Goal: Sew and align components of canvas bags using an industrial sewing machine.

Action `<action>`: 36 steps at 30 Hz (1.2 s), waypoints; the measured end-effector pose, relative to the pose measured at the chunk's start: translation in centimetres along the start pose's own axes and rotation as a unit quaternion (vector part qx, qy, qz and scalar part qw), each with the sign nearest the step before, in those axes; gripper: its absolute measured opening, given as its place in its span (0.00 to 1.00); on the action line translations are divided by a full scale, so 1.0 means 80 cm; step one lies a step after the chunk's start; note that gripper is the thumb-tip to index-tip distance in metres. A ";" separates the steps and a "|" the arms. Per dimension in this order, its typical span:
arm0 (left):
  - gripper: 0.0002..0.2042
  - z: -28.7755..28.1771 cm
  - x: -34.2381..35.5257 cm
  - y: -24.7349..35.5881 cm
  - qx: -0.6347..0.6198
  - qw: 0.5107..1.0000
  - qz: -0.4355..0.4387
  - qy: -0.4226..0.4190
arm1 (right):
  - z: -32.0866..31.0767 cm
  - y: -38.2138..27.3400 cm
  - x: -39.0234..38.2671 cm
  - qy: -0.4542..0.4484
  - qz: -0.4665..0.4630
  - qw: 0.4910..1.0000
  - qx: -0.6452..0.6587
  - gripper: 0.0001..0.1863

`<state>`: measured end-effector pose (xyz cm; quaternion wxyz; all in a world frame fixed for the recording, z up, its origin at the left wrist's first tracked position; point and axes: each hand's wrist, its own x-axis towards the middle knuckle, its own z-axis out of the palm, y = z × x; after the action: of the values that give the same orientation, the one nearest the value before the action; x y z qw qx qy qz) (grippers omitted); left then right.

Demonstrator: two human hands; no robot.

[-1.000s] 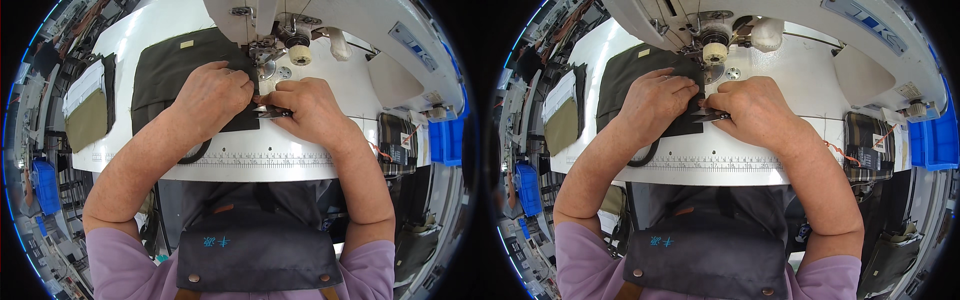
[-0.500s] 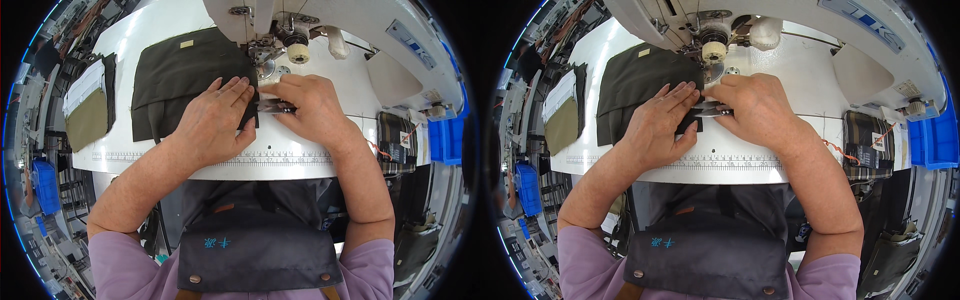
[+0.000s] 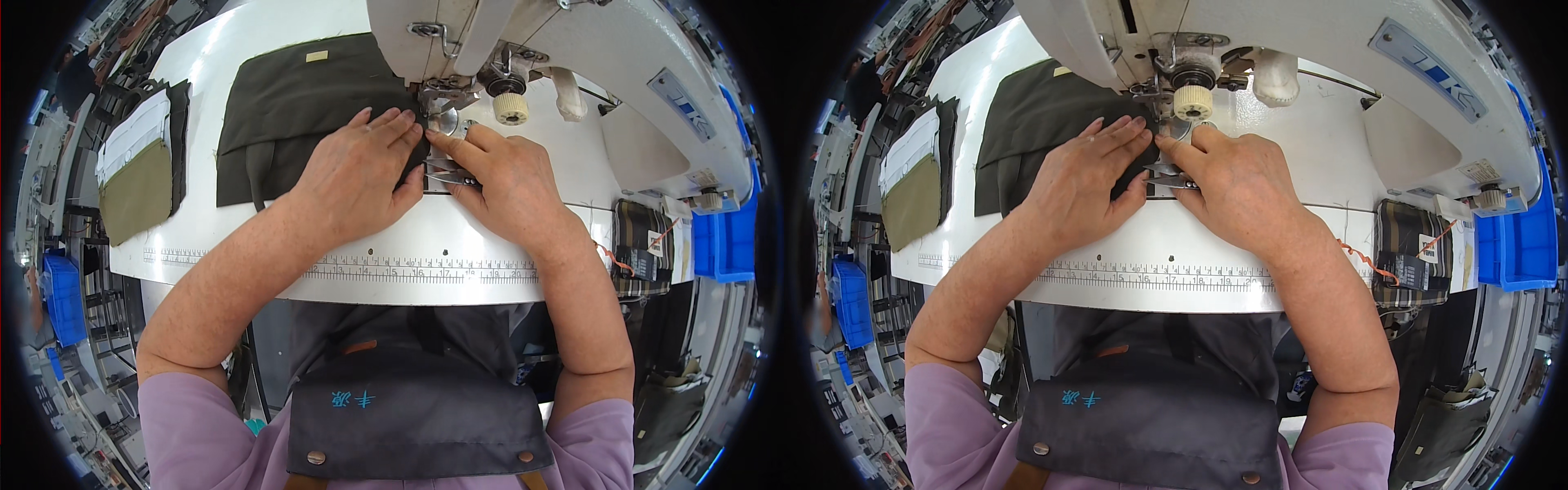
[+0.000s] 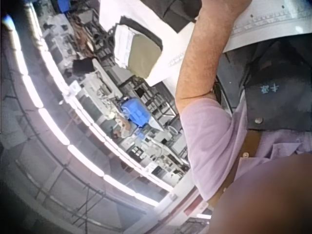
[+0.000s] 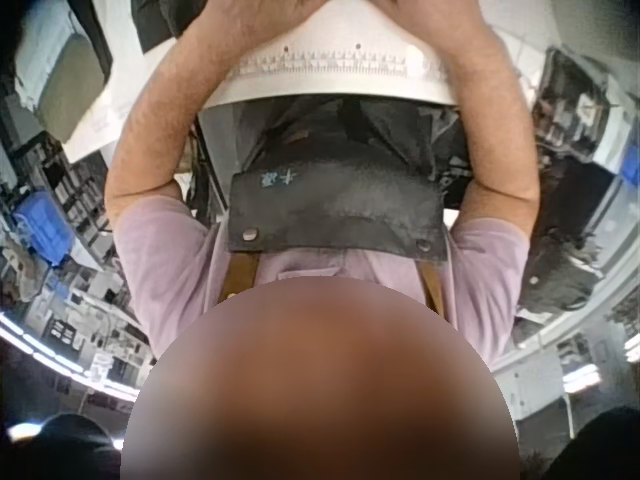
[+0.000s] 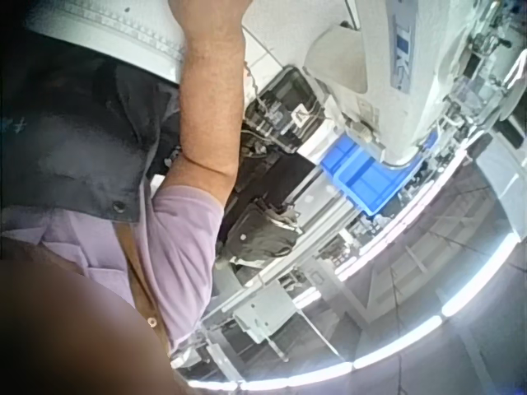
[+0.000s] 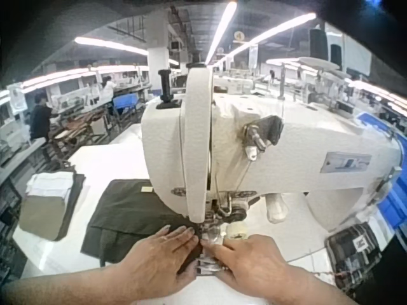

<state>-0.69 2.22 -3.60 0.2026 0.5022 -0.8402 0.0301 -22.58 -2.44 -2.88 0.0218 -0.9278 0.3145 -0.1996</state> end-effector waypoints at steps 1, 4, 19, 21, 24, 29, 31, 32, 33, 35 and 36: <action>0.21 0.003 0.004 -0.005 0.002 1.000 0.007 0.012 | 0.001 0.000 0.000 0.008 0.005 1.000 0.006 0.23; 0.20 0.009 0.017 -0.021 0.001 0.999 0.015 0.028 | -0.003 0.005 0.001 -0.009 0.021 1.000 0.015 0.22; 0.19 0.005 0.021 -0.045 -0.004 0.999 -0.030 -0.024 | -0.004 0.023 0.007 0.034 0.118 0.992 -0.017 0.14; 0.20 -0.004 0.006 -0.038 -0.013 0.999 -0.046 -0.021 | 0.003 0.035 0.004 0.050 0.129 0.990 -0.024 0.14; 0.24 -0.032 -0.044 -0.011 -0.038 0.992 -0.070 -0.095 | 0.003 0.039 0.005 0.057 0.158 0.985 -0.040 0.16; 0.31 -0.074 -0.129 0.034 -0.077 0.987 -0.057 -0.126 | 0.007 0.048 0.001 0.086 0.153 0.983 -0.058 0.20; 0.34 -0.094 -0.151 0.049 -0.087 0.981 -0.039 -0.167 | 0.010 0.056 0.002 0.103 0.137 0.982 -0.079 0.20; 0.40 -0.100 -0.162 0.056 -0.085 0.980 -0.037 -0.178 | 0.014 0.058 -0.001 0.124 0.120 0.981 -0.092 0.20; 0.40 -0.108 -0.171 0.064 -0.083 0.980 -0.043 -0.177 | 0.016 0.056 -0.002 0.145 0.102 0.979 -0.103 0.19; 0.44 -0.124 -0.187 0.082 -0.003 0.986 -0.041 -0.161 | 0.017 0.051 -0.004 0.148 0.097 0.979 -0.097 0.18; 0.47 -0.132 -0.195 0.088 0.010 0.989 -0.063 -0.135 | 0.017 0.052 -0.006 0.159 0.084 0.979 -0.096 0.17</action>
<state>3.03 21.35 1.38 0.0838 0.5554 -0.8263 -0.0420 -24.84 -5.59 -4.99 -0.1009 -0.8521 0.4087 -0.3111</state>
